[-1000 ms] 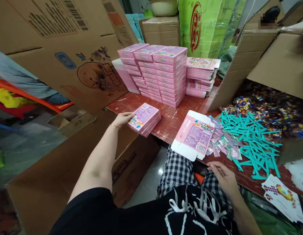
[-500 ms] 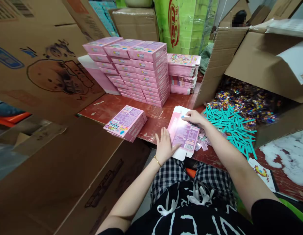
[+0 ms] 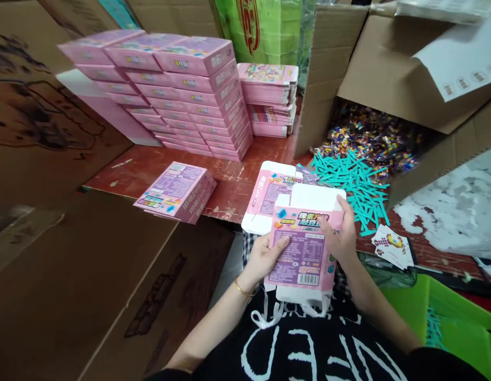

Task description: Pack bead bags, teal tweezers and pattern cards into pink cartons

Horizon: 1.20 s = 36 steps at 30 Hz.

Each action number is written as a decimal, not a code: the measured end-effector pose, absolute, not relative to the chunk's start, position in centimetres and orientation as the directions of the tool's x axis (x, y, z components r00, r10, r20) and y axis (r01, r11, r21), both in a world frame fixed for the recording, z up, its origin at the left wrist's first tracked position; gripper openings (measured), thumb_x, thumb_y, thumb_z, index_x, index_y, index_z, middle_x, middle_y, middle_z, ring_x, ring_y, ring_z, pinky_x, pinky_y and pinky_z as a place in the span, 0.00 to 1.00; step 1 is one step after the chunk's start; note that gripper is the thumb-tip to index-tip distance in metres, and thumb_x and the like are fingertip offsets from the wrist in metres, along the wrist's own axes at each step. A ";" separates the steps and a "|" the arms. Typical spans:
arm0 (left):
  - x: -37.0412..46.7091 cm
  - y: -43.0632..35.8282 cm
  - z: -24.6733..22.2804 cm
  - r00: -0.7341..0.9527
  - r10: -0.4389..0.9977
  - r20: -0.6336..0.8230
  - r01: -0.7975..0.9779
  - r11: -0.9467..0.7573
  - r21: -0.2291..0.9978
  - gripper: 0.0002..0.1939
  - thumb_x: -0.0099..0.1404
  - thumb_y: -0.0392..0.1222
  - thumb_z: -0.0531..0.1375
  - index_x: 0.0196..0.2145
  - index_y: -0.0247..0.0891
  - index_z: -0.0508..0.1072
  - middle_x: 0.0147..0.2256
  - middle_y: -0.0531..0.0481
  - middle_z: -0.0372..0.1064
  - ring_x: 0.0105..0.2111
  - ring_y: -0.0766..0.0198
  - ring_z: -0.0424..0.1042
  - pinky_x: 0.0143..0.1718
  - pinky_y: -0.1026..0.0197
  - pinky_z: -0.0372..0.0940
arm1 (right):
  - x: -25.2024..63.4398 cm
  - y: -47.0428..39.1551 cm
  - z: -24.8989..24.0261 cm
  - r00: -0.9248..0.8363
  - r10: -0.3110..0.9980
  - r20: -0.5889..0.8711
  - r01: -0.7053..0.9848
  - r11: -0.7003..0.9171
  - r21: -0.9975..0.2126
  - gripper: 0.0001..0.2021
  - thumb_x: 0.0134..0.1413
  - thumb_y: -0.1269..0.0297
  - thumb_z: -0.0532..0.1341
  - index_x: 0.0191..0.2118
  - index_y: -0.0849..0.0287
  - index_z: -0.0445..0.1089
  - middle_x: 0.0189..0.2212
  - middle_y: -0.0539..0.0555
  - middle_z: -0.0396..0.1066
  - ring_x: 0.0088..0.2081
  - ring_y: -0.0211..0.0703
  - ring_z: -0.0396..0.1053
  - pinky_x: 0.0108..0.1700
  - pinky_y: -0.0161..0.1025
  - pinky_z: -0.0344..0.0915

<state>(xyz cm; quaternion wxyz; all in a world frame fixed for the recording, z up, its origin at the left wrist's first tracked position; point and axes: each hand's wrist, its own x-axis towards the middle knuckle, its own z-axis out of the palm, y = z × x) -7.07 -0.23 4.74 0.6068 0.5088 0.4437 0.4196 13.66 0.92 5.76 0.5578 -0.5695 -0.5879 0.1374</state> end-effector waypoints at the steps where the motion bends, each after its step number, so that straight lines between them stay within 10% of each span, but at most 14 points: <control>1: -6.3 -0.4 4.0 0.264 0.961 -0.085 -0.064 0.106 0.992 0.20 0.63 0.52 0.61 0.47 0.35 0.72 0.44 0.43 0.76 0.42 0.55 0.76 0.43 0.56 0.70 | 14.4 0.2 4.3 0.244 0.891 0.383 0.423 0.258 -0.869 0.26 0.56 0.54 0.63 0.58 0.56 0.61 0.56 0.60 0.63 0.57 0.54 0.63 0.57 0.52 0.63; 4: -4.3 0.0 2.5 0.149 0.988 0.043 -0.031 -0.038 0.999 0.29 0.59 0.49 0.65 0.55 0.39 0.64 0.54 0.43 0.69 0.52 0.57 0.70 0.53 0.56 0.64 | 16.1 -1.3 0.8 0.124 0.985 0.120 0.210 0.092 -0.973 0.14 0.59 0.50 0.59 0.40 0.57 0.69 0.34 0.53 0.71 0.36 0.45 0.70 0.40 0.42 0.69; 7: -2.7 1.1 1.4 0.154 0.988 -0.007 0.068 -0.003 0.998 0.16 0.60 0.52 0.64 0.35 0.37 0.70 0.35 0.49 0.72 0.38 0.61 0.72 0.44 0.58 0.66 | 16.7 -1.7 -0.8 0.106 0.988 0.113 0.248 0.083 -0.965 0.22 0.59 0.48 0.57 0.21 0.57 0.61 0.21 0.49 0.62 0.27 0.40 0.65 0.33 0.39 0.65; 13: -1.7 1.4 0.9 0.003 0.996 0.093 0.006 -0.093 0.996 0.29 0.47 0.45 0.72 0.41 0.41 0.61 0.32 0.55 0.68 0.36 0.64 0.70 0.44 0.58 0.63 | 15.9 -2.1 0.7 0.163 0.941 0.298 0.173 0.270 -0.947 0.18 0.57 0.54 0.63 0.50 0.57 0.67 0.40 0.56 0.72 0.45 0.47 0.71 0.48 0.46 0.68; 17: -1.8 1.6 2.2 0.101 0.995 0.023 -0.014 -0.021 1.000 0.21 0.58 0.44 0.65 0.45 0.39 0.62 0.29 0.56 0.68 0.31 0.65 0.69 0.40 0.60 0.63 | 16.2 -1.1 3.2 0.024 0.985 0.170 0.210 0.162 -0.964 0.12 0.54 0.53 0.65 0.32 0.58 0.74 0.31 0.54 0.72 0.34 0.42 0.70 0.37 0.40 0.68; 22: -2.2 1.9 2.9 0.064 0.998 0.019 0.044 -0.022 0.999 0.12 0.61 0.49 0.62 0.35 0.38 0.70 0.31 0.52 0.70 0.31 0.65 0.69 0.37 0.61 0.64 | 17.4 1.0 4.4 -0.057 0.997 -0.056 0.043 -0.054 -0.998 0.13 0.49 0.53 0.68 0.35 0.57 0.77 0.35 0.55 0.77 0.36 0.44 0.73 0.39 0.41 0.70; 30: -2.6 0.4 2.1 0.165 0.969 0.184 0.059 -0.196 0.979 0.15 0.52 0.49 0.70 0.32 0.37 0.73 0.47 0.41 0.71 0.48 0.55 0.70 0.54 0.48 0.62 | 18.2 -0.5 3.5 -0.264 0.963 0.059 0.019 0.067 -0.998 0.07 0.51 0.58 0.68 0.33 0.54 0.79 0.44 0.56 0.77 0.48 0.49 0.74 0.50 0.48 0.70; 36: -4.3 1.8 3.5 -0.096 0.978 0.187 -0.016 -0.189 0.982 0.15 0.54 0.49 0.69 0.31 0.37 0.73 0.45 0.43 0.72 0.49 0.56 0.72 0.54 0.49 0.63 | 19.5 -3.0 3.7 -0.286 0.957 0.044 0.070 0.067 -0.995 0.49 0.31 0.59 0.78 0.63 0.47 0.58 0.68 0.62 0.48 0.62 0.55 0.61 0.56 0.51 0.66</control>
